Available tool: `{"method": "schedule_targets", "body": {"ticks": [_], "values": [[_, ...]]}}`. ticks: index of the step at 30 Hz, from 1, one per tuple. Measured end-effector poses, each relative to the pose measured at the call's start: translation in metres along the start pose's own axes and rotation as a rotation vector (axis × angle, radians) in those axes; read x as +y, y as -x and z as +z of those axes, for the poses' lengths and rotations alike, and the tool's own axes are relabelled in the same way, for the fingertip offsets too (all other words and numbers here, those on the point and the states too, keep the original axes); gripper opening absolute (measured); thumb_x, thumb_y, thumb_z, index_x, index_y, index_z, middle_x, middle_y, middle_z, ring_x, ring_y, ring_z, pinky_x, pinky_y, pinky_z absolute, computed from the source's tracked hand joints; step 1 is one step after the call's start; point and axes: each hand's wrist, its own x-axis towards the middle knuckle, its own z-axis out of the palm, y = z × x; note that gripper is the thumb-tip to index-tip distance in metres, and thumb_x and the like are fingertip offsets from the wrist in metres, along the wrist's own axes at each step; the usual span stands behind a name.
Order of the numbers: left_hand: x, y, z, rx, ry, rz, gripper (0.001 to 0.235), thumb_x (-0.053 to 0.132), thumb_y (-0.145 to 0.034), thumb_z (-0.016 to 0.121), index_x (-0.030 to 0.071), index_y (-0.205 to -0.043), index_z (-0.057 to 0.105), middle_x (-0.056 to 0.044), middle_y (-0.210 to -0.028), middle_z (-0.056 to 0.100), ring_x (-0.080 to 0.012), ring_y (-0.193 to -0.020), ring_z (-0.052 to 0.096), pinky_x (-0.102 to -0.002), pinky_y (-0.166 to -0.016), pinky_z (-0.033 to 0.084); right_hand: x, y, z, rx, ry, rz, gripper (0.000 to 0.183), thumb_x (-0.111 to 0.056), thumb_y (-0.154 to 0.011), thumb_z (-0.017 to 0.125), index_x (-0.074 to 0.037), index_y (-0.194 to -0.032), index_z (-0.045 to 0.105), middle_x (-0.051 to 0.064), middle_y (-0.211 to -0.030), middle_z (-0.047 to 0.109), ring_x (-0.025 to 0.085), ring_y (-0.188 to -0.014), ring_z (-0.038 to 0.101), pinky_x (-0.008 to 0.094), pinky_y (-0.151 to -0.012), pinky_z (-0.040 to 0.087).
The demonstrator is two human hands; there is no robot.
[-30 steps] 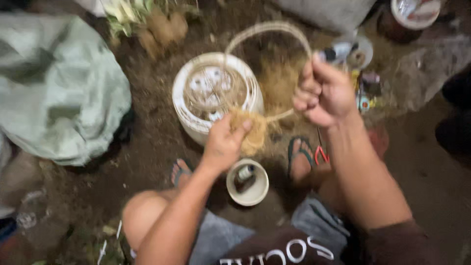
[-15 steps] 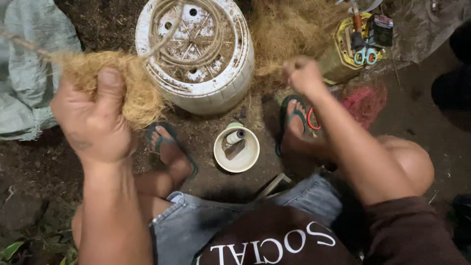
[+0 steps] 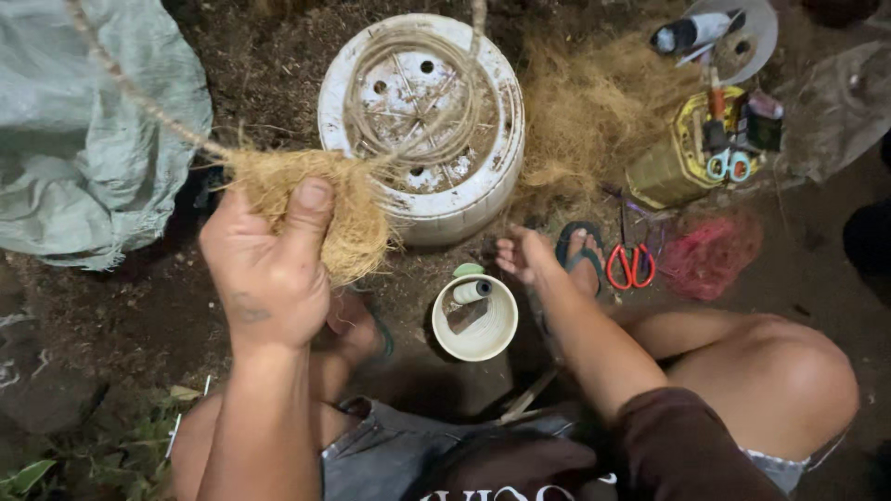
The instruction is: The person secures a small plant to a circular frame using a thin cord, then trims the excess cord with scissors. The person then places the plant aside and begins wrapping a thicker rope around the frame.
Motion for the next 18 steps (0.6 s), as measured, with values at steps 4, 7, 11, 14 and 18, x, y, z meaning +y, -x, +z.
{"method": "schedule_targets", "body": {"ticks": [4,7,11,14,18], "values": [[0.002,0.0,-0.002,-0.034,0.049,0.009,0.025,0.022,-0.112,0.069,0.0,-0.123,0.067,-0.004,-0.107,0.073,-0.0106,-0.096,0.066,-0.028,-0.093,0.054,-0.039,0.023,-0.037,0.009,-0.215,-0.061,0.024,-0.03,-0.101,0.061,-0.009,-0.098,0.072,0.003,-0.075,0.059,0.018,-0.053,0.048,0.033,-0.047,0.037],[0.002,0.0,-0.001,-0.054,0.061,0.03,0.028,0.026,-0.11,0.069,0.001,-0.122,0.068,-0.005,-0.108,0.075,-0.0112,-0.098,0.068,-0.029,-0.095,0.056,-0.073,0.062,-0.055,-0.111,-0.32,-0.384,0.021,-0.025,-0.103,0.063,-0.007,-0.1,0.073,-0.001,-0.077,0.059,0.009,-0.06,0.048,0.026,-0.053,0.04],[-0.002,-0.002,-0.001,-0.08,0.182,-0.002,0.03,0.024,-0.106,0.067,0.001,-0.124,0.067,-0.005,-0.113,0.075,-0.012,-0.101,0.067,-0.03,-0.091,0.056,-0.122,0.146,-0.096,-0.213,-0.273,-0.513,0.018,-0.021,-0.103,0.062,-0.005,-0.097,0.069,-0.007,-0.069,0.052,0.004,-0.056,0.039,0.023,-0.049,0.03],[-0.007,-0.002,0.006,-0.124,0.507,-0.105,0.028,0.019,-0.103,0.067,0.001,-0.125,0.066,-0.007,-0.114,0.074,-0.0147,-0.101,0.068,-0.032,-0.092,0.056,-0.164,0.207,-0.135,-0.251,-0.316,-0.578,0.016,-0.021,-0.1,0.065,-0.005,-0.097,0.068,-0.006,-0.067,0.051,0.005,-0.053,0.036,0.023,-0.047,0.027],[-0.008,-0.002,0.018,-0.207,0.675,-0.192,0.023,0.015,-0.106,0.064,-0.002,-0.122,0.067,-0.01,-0.112,0.073,-0.0191,-0.098,0.069,-0.036,-0.09,0.056,-0.22,0.257,-0.173,-0.325,-0.295,-0.759,0.017,-0.02,-0.101,0.064,-0.004,-0.098,0.068,-0.005,-0.069,0.055,0.005,-0.056,0.043,0.022,-0.05,0.032]]}}
